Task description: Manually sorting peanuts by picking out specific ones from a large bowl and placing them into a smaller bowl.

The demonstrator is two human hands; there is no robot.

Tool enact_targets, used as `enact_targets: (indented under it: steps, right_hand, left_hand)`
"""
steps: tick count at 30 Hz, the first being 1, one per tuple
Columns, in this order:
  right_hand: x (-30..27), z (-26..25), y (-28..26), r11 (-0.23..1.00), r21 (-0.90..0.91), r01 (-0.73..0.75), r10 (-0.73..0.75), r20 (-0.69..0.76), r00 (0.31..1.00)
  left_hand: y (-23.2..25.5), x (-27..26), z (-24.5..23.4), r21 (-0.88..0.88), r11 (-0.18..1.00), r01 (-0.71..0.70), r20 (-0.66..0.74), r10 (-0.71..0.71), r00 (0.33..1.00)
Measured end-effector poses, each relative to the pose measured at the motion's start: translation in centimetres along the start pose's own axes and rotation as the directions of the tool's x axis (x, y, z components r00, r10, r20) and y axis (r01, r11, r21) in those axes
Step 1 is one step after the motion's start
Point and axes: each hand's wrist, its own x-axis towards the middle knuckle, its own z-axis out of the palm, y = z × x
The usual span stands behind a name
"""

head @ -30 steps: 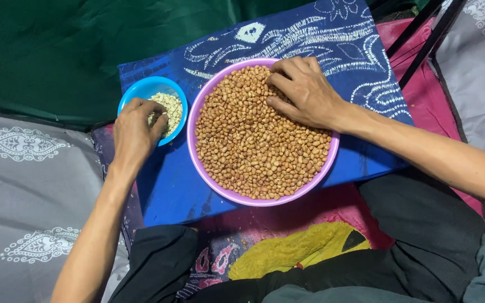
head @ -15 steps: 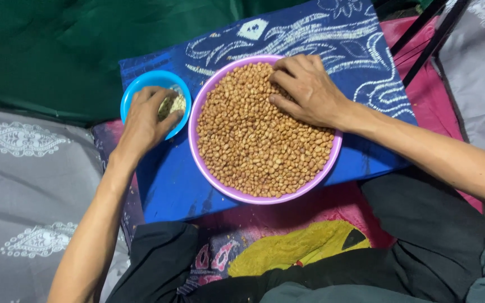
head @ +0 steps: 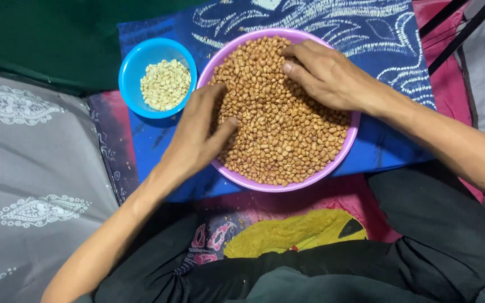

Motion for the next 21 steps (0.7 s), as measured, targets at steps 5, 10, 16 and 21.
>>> enact_targets:
  steps: [5,10,16,21]
  right_hand:
    - [0.5,0.9,-0.2,0.976,0.129,-0.177,0.162,0.115,0.98]
    - [1.0,1.1,-0.9,0.923,0.213,-0.319,0.263,0.255,0.93]
    - [1.9,0.6,-2.6,0.768,0.313,-0.559,0.449,0.359,0.818]
    - [2.1,1.6,-1.2,0.45,0.652,-0.61,0.408,0.458,0.79]
  left_hand:
    - [-0.1,0.5,1.6,-0.062,0.996,0.07,0.014,-0.069,0.998]
    - [-0.9,1.0,3.4,-0.096,0.991,0.092,-0.008,-0.093,0.996]
    - [-2.2,1.7,4.3,-0.187,0.981,0.046,-0.073,-0.061,0.995]
    - [-2.2,2.2,4.7,-0.334,0.939,0.085,-0.035,-0.102,0.994]
